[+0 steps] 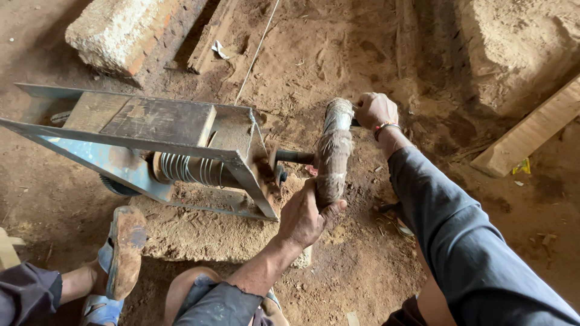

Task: The person turns a crank on a mechanical device to wind a rope onto a spool while another person assists by holding the material.

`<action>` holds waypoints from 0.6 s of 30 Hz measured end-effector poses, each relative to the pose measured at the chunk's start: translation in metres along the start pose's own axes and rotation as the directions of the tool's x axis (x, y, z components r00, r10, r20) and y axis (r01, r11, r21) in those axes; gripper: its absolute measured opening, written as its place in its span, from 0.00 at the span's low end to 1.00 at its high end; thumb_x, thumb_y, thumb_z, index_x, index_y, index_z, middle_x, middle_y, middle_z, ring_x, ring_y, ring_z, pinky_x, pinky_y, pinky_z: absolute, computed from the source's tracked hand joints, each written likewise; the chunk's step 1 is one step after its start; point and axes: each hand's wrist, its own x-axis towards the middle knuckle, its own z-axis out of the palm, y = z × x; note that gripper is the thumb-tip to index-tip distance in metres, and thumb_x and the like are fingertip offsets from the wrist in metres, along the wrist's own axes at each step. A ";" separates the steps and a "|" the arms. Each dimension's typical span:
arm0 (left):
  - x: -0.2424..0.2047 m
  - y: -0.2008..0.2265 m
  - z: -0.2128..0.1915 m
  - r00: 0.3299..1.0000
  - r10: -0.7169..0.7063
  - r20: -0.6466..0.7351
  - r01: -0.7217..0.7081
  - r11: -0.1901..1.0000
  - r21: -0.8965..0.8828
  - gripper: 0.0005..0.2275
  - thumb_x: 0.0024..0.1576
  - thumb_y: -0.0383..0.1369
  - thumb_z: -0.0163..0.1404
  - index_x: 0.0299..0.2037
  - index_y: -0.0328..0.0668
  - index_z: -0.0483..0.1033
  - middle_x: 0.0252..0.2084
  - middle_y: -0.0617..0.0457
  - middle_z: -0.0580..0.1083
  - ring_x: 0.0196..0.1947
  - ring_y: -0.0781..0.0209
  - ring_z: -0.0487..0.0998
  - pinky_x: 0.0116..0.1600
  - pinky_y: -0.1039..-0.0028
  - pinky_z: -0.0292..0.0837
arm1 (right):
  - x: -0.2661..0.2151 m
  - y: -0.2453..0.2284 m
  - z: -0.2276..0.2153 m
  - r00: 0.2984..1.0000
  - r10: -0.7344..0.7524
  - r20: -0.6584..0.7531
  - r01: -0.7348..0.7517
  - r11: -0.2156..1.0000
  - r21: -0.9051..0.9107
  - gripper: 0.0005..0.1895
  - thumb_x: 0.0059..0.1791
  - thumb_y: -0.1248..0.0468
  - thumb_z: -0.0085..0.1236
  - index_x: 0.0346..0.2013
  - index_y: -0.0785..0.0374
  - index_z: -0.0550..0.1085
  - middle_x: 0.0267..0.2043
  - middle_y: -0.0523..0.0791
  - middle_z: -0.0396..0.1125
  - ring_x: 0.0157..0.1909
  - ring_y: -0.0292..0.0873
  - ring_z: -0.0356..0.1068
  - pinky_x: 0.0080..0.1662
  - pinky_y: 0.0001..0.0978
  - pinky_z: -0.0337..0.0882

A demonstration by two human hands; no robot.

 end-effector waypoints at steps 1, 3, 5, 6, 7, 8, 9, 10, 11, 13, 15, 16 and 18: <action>0.003 0.002 -0.002 0.999 0.033 -0.020 -0.034 0.999 -0.014 0.32 0.61 0.58 0.42 0.59 0.32 0.65 0.42 0.44 0.80 0.30 0.58 0.82 0.32 0.67 0.84 | -0.001 0.004 0.007 1.000 -0.007 0.001 0.007 1.000 -0.004 0.11 0.46 0.53 0.56 0.32 0.53 0.83 0.34 0.51 0.75 0.37 0.56 0.75 0.40 0.47 0.73; 0.008 0.004 -0.005 0.993 0.101 -0.059 -0.103 0.994 -0.039 0.33 0.64 0.57 0.44 0.61 0.28 0.63 0.44 0.41 0.79 0.31 0.57 0.83 0.33 0.66 0.84 | -0.001 0.010 0.020 0.989 0.068 0.129 -0.068 0.998 0.002 0.12 0.49 0.55 0.52 0.30 0.53 0.82 0.32 0.50 0.76 0.36 0.54 0.77 0.40 0.46 0.75; 0.012 0.005 -0.005 0.971 0.198 -0.132 -0.203 0.979 -0.028 0.33 0.67 0.55 0.44 0.65 0.26 0.60 0.45 0.40 0.79 0.34 0.56 0.83 0.37 0.66 0.85 | -0.002 0.017 0.034 0.977 0.094 0.193 -0.095 0.995 -0.001 0.14 0.51 0.56 0.48 0.29 0.53 0.81 0.32 0.49 0.76 0.34 0.52 0.77 0.40 0.45 0.75; 0.014 0.005 -0.004 0.955 0.246 -0.168 -0.253 0.967 -0.020 0.33 0.68 0.54 0.45 0.67 0.25 0.59 0.46 0.40 0.79 0.35 0.55 0.83 0.38 0.65 0.85 | -0.004 0.020 0.042 0.978 0.083 0.194 -0.084 0.996 -0.003 0.15 0.51 0.56 0.47 0.29 0.52 0.81 0.31 0.48 0.75 0.34 0.52 0.77 0.39 0.45 0.75; 0.018 0.005 -0.003 0.965 0.211 -0.157 -0.223 0.973 -0.060 0.32 0.68 0.53 0.44 0.68 0.25 0.58 0.47 0.41 0.79 0.35 0.56 0.84 0.37 0.66 0.86 | -0.003 0.023 0.048 0.979 0.070 0.189 -0.071 0.997 -0.004 0.17 0.52 0.56 0.45 0.28 0.52 0.81 0.31 0.48 0.75 0.33 0.51 0.76 0.38 0.45 0.75; 0.021 0.005 -0.001 0.974 0.176 -0.145 -0.191 0.977 -0.099 0.32 0.69 0.51 0.44 0.68 0.25 0.57 0.47 0.41 0.80 0.34 0.57 0.84 0.36 0.67 0.86 | -0.002 0.029 0.053 0.983 -0.004 0.186 0.003 1.000 0.003 0.15 0.51 0.57 0.46 0.29 0.52 0.81 0.31 0.49 0.75 0.32 0.51 0.75 0.37 0.45 0.74; 0.022 0.004 0.000 0.983 0.136 -0.126 -0.153 0.979 -0.135 0.32 0.69 0.50 0.44 0.69 0.25 0.56 0.48 0.41 0.80 0.33 0.57 0.85 0.35 0.67 0.87 | -0.005 0.034 0.058 0.979 -0.077 0.187 0.075 0.997 0.014 0.13 0.49 0.58 0.47 0.30 0.52 0.81 0.31 0.49 0.75 0.32 0.52 0.74 0.35 0.46 0.73; 0.024 0.003 0.003 0.979 0.140 -0.149 -0.154 0.985 -0.084 0.31 0.69 0.50 0.45 0.68 0.25 0.56 0.48 0.39 0.79 0.34 0.55 0.84 0.35 0.66 0.87 | -0.008 0.038 0.063 0.971 -0.149 0.187 0.147 0.989 0.026 0.12 0.47 0.59 0.48 0.31 0.52 0.81 0.31 0.50 0.75 0.31 0.52 0.73 0.33 0.47 0.72; 0.028 0.002 0.006 0.973 0.143 -0.180 -0.151 0.988 -0.031 0.31 0.68 0.50 0.45 0.68 0.25 0.57 0.49 0.37 0.78 0.34 0.53 0.83 0.35 0.64 0.87 | -0.011 0.040 0.066 0.964 -0.126 0.236 0.132 0.991 -0.012 0.12 0.47 0.55 0.50 0.29 0.55 0.80 0.31 0.51 0.74 0.31 0.52 0.72 0.33 0.45 0.71; 0.036 0.001 0.011 0.972 0.120 -0.204 -0.111 0.992 0.059 0.31 0.67 0.50 0.46 0.67 0.25 0.58 0.47 0.35 0.77 0.35 0.51 0.83 0.34 0.63 0.86 | -0.019 0.040 0.071 0.943 -0.074 0.325 0.108 0.990 -0.088 0.19 0.46 0.48 0.55 0.26 0.61 0.77 0.30 0.53 0.73 0.30 0.51 0.71 0.33 0.42 0.70; 0.046 0.003 0.012 0.979 0.068 -0.193 -0.043 0.990 0.131 0.33 0.65 0.51 0.45 0.66 0.24 0.58 0.42 0.36 0.77 0.34 0.49 0.82 0.31 0.62 0.84 | -0.031 0.035 0.076 0.924 -0.008 0.382 0.053 0.993 -0.109 0.22 0.51 0.48 0.46 0.25 0.61 0.76 0.28 0.52 0.72 0.29 0.51 0.73 0.33 0.44 0.70; 0.051 0.003 0.008 0.980 0.055 -0.191 -0.028 0.990 0.139 0.33 0.65 0.52 0.46 0.65 0.24 0.60 0.41 0.37 0.77 0.34 0.50 0.82 0.32 0.63 0.84 | -0.037 0.034 0.078 0.913 0.029 0.408 0.023 0.992 -0.122 0.25 0.53 0.48 0.42 0.24 0.60 0.75 0.27 0.52 0.72 0.28 0.51 0.73 0.33 0.45 0.70; 0.060 0.008 0.001 0.982 0.024 -0.188 0.003 0.990 0.143 0.33 0.65 0.54 0.47 0.63 0.26 0.62 0.40 0.39 0.77 0.33 0.52 0.82 0.34 0.64 0.83 | -0.045 0.034 0.083 0.910 0.033 0.413 0.034 0.988 -0.152 0.28 0.54 0.46 0.39 0.22 0.61 0.75 0.25 0.51 0.71 0.27 0.51 0.72 0.32 0.45 0.69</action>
